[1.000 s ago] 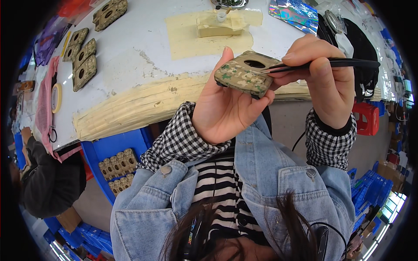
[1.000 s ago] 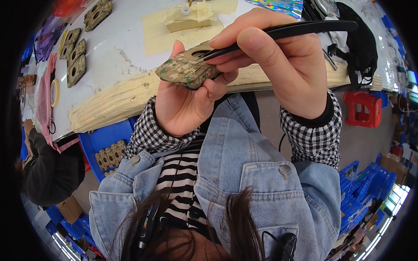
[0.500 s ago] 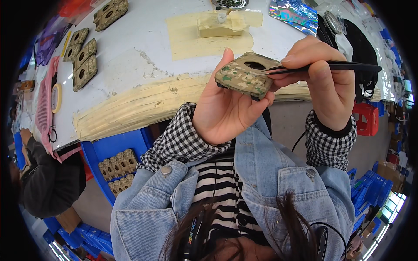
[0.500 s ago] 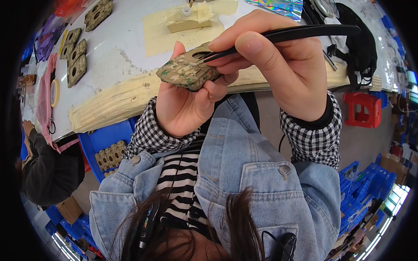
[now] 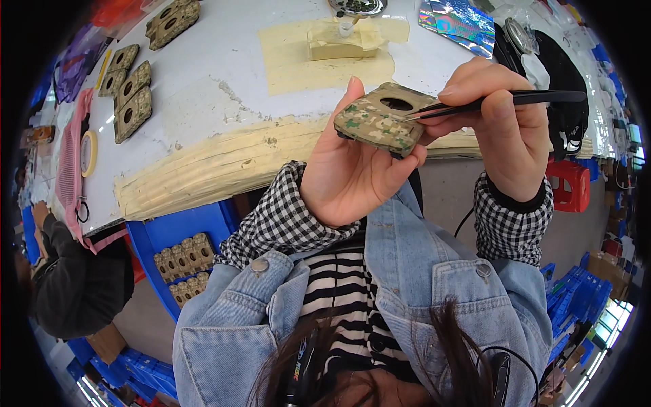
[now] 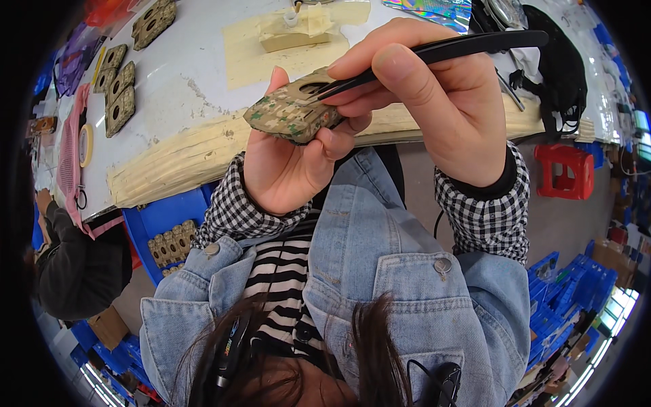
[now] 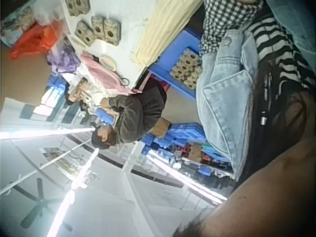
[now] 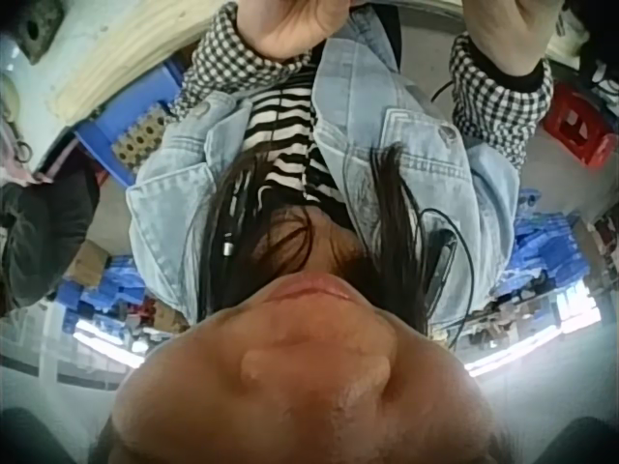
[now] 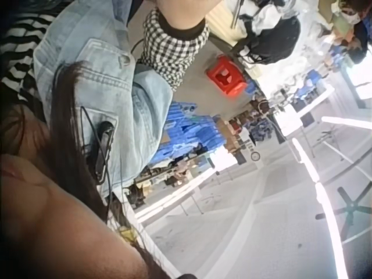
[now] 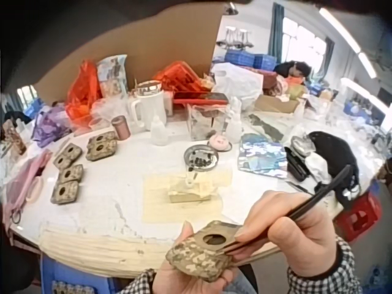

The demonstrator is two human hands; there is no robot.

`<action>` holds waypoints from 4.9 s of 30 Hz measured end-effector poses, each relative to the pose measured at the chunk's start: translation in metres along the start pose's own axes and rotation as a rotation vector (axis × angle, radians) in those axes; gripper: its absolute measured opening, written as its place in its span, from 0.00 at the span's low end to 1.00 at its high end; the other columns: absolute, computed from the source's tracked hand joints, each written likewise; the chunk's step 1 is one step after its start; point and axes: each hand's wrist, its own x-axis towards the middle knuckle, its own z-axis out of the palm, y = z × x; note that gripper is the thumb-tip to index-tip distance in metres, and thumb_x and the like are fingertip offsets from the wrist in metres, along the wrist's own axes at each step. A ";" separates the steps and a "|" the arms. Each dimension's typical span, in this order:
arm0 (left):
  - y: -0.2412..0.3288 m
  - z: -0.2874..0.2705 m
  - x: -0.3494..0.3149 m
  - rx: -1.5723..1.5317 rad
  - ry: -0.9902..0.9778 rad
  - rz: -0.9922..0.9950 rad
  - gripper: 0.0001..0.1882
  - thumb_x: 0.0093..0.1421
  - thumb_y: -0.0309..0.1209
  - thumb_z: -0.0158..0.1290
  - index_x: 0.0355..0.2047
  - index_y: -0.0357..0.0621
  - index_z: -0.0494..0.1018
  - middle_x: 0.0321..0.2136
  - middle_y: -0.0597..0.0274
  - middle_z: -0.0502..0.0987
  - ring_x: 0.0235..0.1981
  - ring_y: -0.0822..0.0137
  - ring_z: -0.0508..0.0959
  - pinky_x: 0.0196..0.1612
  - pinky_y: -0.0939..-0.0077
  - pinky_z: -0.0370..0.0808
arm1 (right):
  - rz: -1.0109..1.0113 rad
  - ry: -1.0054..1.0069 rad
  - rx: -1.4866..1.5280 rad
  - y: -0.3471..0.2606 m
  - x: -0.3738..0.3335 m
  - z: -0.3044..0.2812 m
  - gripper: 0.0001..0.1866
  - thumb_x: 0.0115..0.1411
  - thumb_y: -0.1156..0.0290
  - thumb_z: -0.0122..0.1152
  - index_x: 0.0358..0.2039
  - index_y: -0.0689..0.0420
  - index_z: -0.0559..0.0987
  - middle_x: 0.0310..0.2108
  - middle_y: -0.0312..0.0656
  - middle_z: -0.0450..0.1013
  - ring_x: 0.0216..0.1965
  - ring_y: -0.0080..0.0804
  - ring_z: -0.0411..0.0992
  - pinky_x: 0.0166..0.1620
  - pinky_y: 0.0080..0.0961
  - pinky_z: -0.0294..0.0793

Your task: Applying camouflage paint or small details to a toy tank hull using a fine-point tool.

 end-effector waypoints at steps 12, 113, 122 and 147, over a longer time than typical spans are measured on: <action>0.000 0.000 0.000 -0.011 0.007 0.003 0.34 0.61 0.55 0.36 0.56 0.39 0.53 0.49 0.50 0.56 0.44 0.62 0.69 0.49 0.72 0.75 | -0.007 -0.013 -0.038 0.000 0.001 -0.001 0.22 0.65 0.62 0.39 0.35 0.72 0.71 0.32 0.48 0.66 0.32 0.32 0.72 0.34 0.24 0.80; -0.002 0.001 0.004 -0.085 -0.039 0.044 0.34 0.63 0.54 0.31 0.54 0.34 0.56 0.48 0.42 0.66 0.48 0.51 0.71 0.50 0.66 0.74 | -0.241 0.029 -0.399 -0.004 -0.008 0.000 0.12 0.55 0.67 0.57 0.33 0.63 0.79 0.29 0.45 0.72 0.32 0.33 0.71 0.35 0.23 0.70; -0.003 0.001 0.004 -0.105 -0.052 0.056 0.34 0.63 0.54 0.30 0.55 0.35 0.55 0.48 0.41 0.65 0.47 0.48 0.71 0.50 0.65 0.74 | -0.253 0.027 -0.399 -0.003 -0.008 0.000 0.12 0.55 0.66 0.58 0.34 0.63 0.79 0.29 0.45 0.72 0.32 0.33 0.71 0.35 0.23 0.70; -0.003 0.004 0.006 -0.132 -0.053 0.058 0.34 0.63 0.54 0.30 0.55 0.34 0.54 0.50 0.40 0.63 0.48 0.47 0.70 0.51 0.63 0.73 | -0.234 0.043 -0.362 -0.004 -0.008 0.000 0.10 0.55 0.70 0.57 0.33 0.64 0.79 0.30 0.45 0.72 0.32 0.32 0.70 0.35 0.22 0.69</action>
